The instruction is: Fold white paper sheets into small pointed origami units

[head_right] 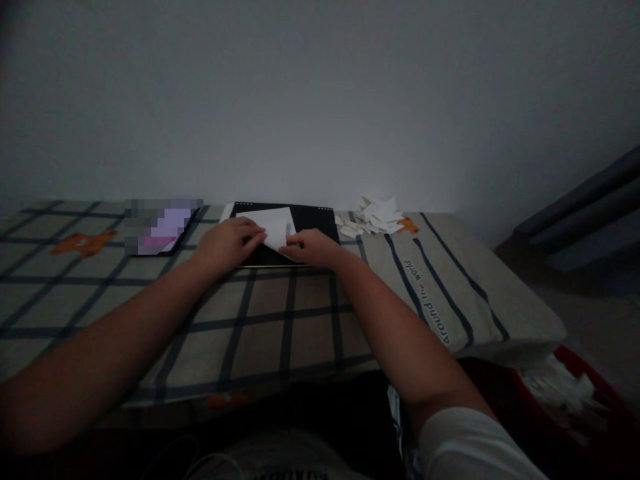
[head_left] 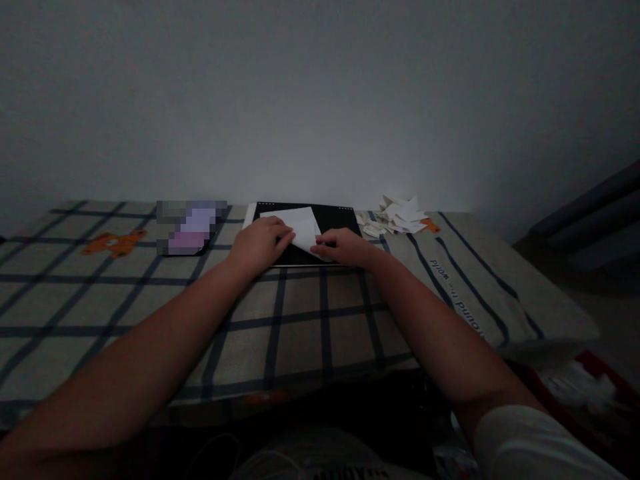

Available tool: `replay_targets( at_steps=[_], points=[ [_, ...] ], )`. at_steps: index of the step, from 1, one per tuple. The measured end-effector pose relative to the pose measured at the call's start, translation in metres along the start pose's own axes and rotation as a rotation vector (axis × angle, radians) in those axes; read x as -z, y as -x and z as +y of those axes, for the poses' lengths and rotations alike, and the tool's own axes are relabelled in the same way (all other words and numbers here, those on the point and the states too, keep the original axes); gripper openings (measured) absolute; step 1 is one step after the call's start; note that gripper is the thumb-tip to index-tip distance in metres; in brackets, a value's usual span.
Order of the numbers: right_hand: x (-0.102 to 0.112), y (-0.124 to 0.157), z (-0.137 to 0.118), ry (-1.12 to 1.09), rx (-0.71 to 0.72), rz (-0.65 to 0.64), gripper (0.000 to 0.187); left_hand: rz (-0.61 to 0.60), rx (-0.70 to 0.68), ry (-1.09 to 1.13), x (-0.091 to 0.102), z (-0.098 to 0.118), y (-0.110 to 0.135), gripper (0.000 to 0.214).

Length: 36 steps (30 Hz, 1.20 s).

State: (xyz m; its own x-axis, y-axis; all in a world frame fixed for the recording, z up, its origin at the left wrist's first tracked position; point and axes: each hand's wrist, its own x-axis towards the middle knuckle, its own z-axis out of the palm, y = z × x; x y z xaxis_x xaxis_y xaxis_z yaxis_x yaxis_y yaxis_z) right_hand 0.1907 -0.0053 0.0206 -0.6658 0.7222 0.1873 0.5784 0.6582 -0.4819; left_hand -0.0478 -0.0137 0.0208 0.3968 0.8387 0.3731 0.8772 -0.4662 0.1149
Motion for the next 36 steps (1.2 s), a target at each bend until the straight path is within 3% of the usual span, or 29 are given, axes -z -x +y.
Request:
replay_targets(
  at_steps=[7,12,19,27,36],
  points=[
    [0.003,0.000,0.019,0.010,-0.005,0.127,0.030,-0.041,0.044,-0.066,0.001,-0.002,0.000,0.048],
    [-0.001,-0.001,0.023,0.119,0.138,0.018,0.026,-0.087,0.065,-0.034,0.002,-0.002,0.000,0.048],
    [-0.003,-0.001,0.018,-0.010,0.194,-0.035,0.027,-0.070,0.048,0.028,-0.001,-0.003,-0.002,0.052],
    [-0.007,-0.004,0.034,0.049,0.001,0.118,0.034,-0.074,0.057,0.066,-0.007,-0.001,-0.002,0.048],
    [-0.012,-0.008,0.043,0.070,-0.056,0.110,0.048,-0.119,-0.113,0.082,-0.016,-0.008,-0.002,0.051]
  ],
)
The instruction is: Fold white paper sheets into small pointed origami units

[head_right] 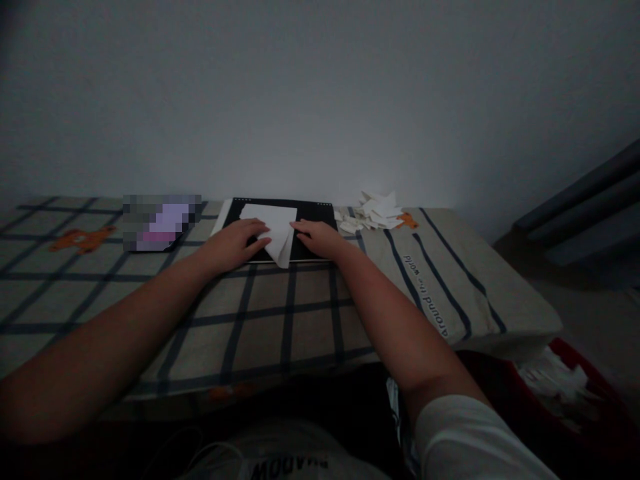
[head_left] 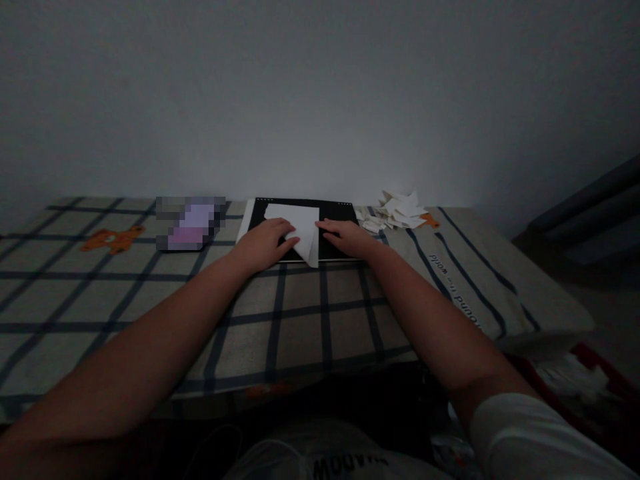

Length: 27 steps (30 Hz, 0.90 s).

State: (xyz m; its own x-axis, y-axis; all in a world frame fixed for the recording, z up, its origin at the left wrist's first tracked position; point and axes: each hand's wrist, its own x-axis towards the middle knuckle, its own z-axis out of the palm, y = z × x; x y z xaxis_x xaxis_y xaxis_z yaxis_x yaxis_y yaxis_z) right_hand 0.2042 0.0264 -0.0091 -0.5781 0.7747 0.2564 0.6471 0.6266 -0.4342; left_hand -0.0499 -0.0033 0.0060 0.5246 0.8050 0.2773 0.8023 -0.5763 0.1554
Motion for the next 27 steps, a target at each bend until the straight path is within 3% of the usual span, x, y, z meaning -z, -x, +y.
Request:
replay_targets(
  at_steps=[5,11,21,27],
  points=[
    [0.003,0.002,-0.005,-0.089,-0.073,0.010,0.066,-0.011,0.015,-0.044,-0.005,0.002,0.000,0.061],
    [0.002,0.002,-0.006,-0.102,-0.089,0.019,0.069,-0.029,-0.017,-0.141,-0.009,0.006,-0.001,0.062],
    [0.003,0.002,-0.008,-0.130,-0.118,0.043,0.071,-0.096,0.038,-0.160,-0.011,0.013,0.000,0.067],
    [-0.001,-0.001,-0.004,-0.116,-0.056,0.088,0.074,-0.116,0.035,-0.168,-0.012,0.013,-0.001,0.068]
  ],
)
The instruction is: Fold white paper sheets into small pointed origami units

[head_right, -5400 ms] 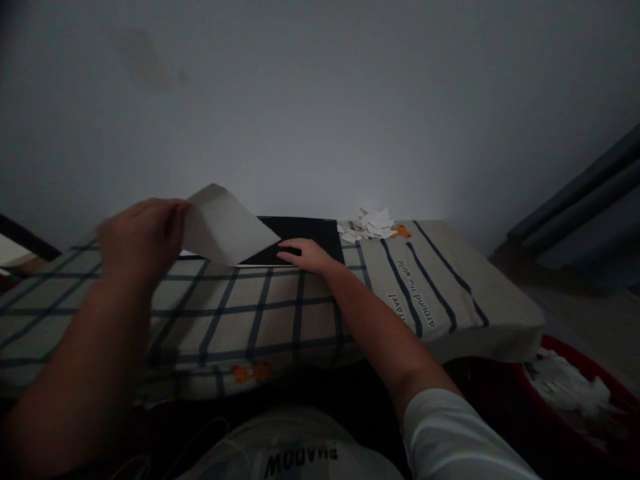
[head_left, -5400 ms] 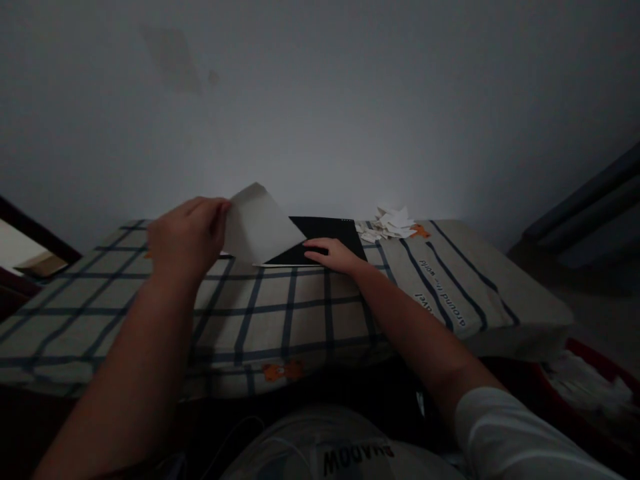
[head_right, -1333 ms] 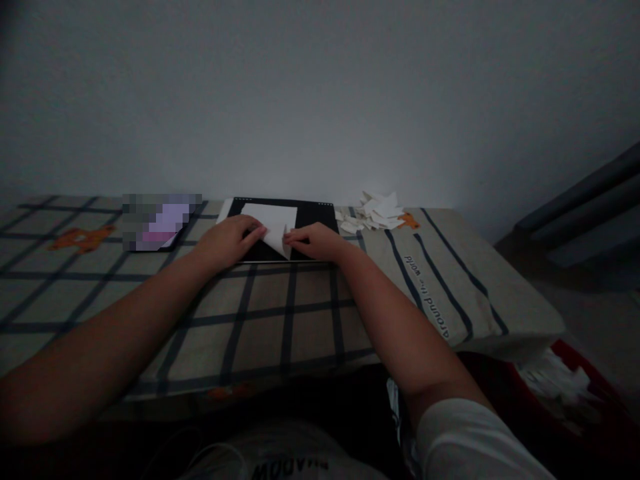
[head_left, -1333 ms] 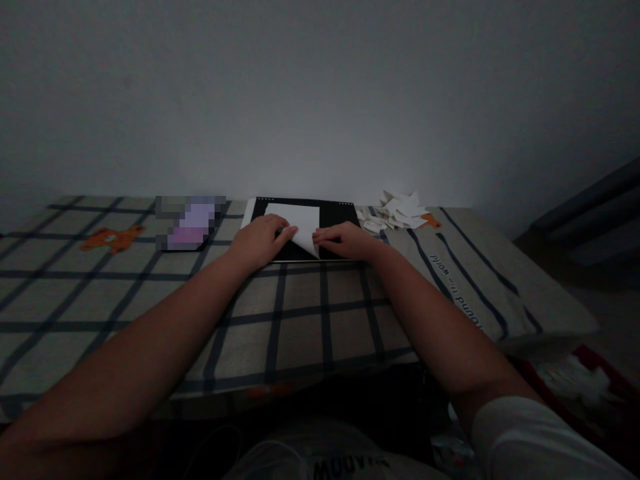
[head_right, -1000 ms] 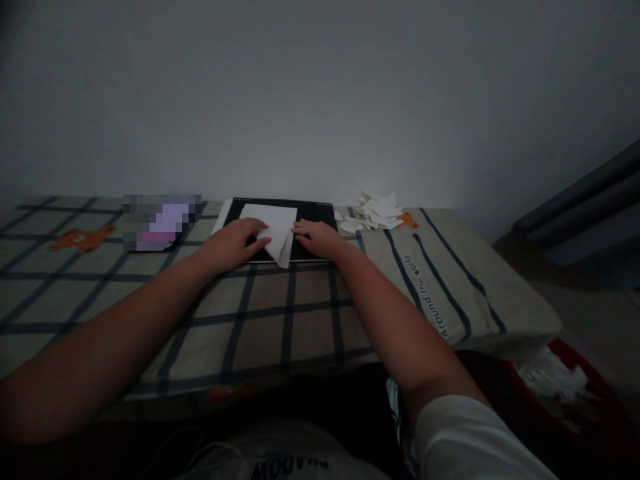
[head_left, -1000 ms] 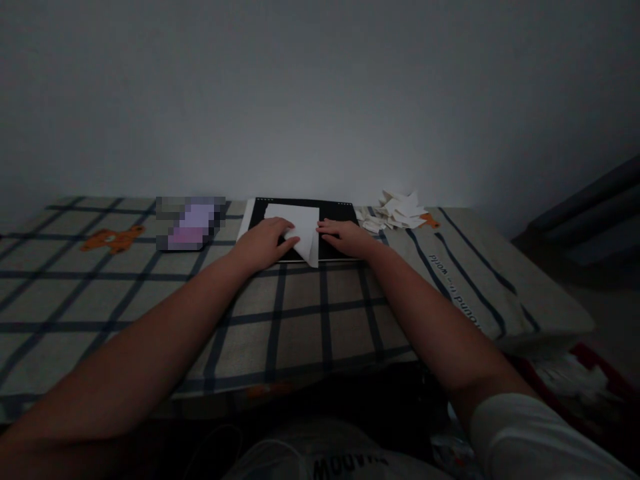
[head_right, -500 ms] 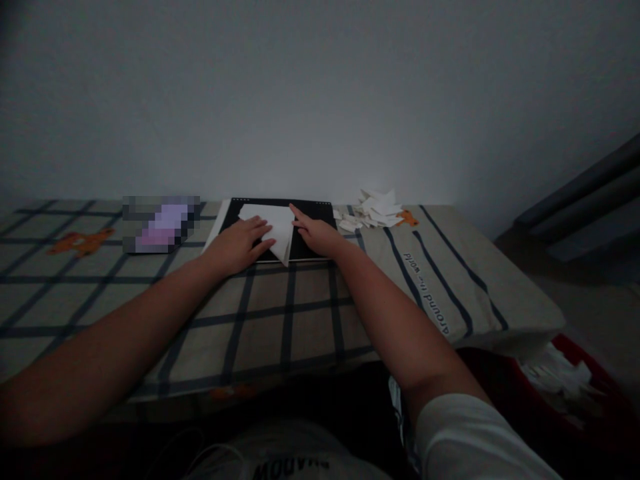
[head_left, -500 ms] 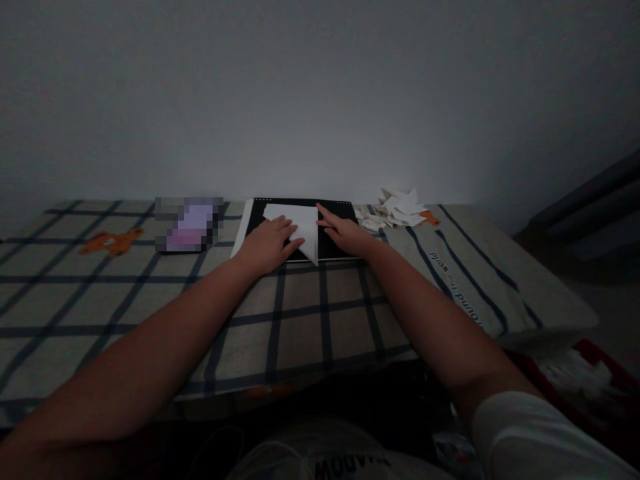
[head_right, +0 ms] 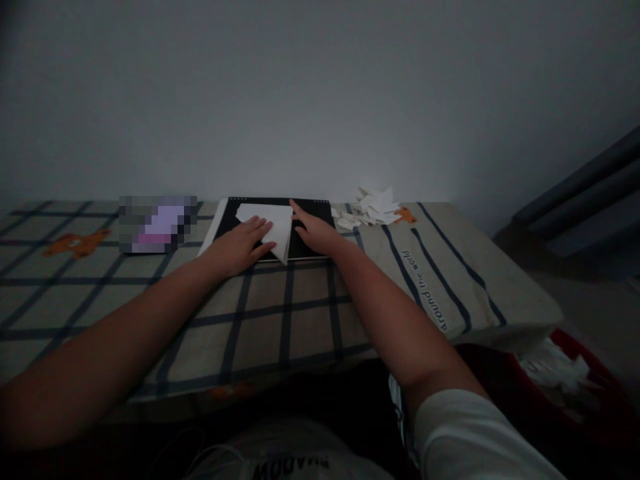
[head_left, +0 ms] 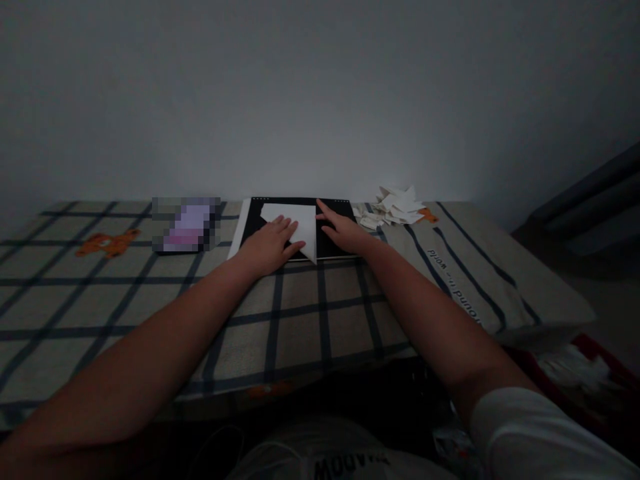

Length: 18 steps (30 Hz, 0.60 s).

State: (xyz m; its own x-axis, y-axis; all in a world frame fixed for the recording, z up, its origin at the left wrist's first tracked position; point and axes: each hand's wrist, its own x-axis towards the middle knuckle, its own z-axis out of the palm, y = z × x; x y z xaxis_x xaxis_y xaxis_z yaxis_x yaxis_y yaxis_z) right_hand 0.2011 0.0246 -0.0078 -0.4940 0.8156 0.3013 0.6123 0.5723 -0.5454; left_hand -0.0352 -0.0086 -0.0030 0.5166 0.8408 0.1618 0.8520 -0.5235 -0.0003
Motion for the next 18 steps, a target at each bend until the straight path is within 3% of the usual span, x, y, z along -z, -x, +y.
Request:
replay_targets(
  at_steps=[4,18],
  points=[
    [-0.002,-0.002,0.004,0.018,0.009,-0.014,0.073,-0.003,-0.008,-0.002,0.001,0.002,0.000,0.066],
    [-0.013,-0.006,-0.006,0.216,-0.095,-0.031,0.072,0.157,-0.154,0.013,0.000,0.003,-0.003,0.055]
  ],
)
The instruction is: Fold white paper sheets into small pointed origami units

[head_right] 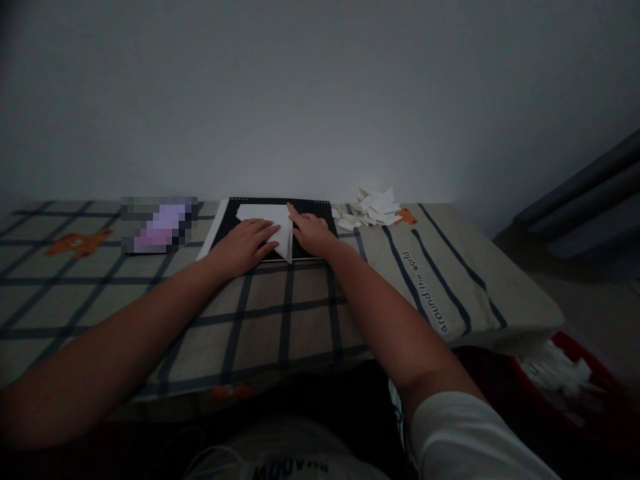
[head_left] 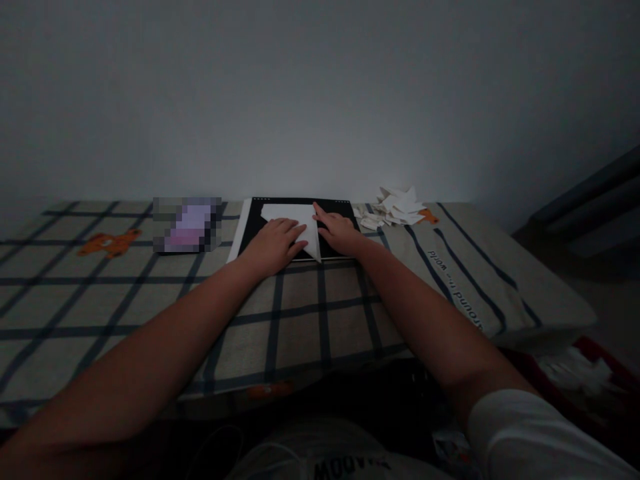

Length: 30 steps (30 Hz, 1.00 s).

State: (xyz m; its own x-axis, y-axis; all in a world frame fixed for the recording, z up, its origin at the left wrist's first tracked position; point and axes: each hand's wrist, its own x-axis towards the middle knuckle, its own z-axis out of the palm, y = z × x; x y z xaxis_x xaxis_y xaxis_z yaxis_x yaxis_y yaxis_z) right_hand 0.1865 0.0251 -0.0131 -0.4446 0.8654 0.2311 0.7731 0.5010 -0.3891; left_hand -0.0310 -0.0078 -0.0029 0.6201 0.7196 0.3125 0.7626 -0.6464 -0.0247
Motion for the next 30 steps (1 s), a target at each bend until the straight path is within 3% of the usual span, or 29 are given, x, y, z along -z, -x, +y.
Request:
replay_targets(
  at_steps=[23,30],
  points=[
    [0.008,-0.001,0.010,-0.106,0.033,0.025,0.076,-0.134,0.073,0.002,0.004,0.009,-0.002,0.053],
    [0.010,0.000,0.015,-0.204,0.066,0.092,0.075,-0.174,0.076,0.010,0.005,0.007,-0.003,0.054]
  ],
)
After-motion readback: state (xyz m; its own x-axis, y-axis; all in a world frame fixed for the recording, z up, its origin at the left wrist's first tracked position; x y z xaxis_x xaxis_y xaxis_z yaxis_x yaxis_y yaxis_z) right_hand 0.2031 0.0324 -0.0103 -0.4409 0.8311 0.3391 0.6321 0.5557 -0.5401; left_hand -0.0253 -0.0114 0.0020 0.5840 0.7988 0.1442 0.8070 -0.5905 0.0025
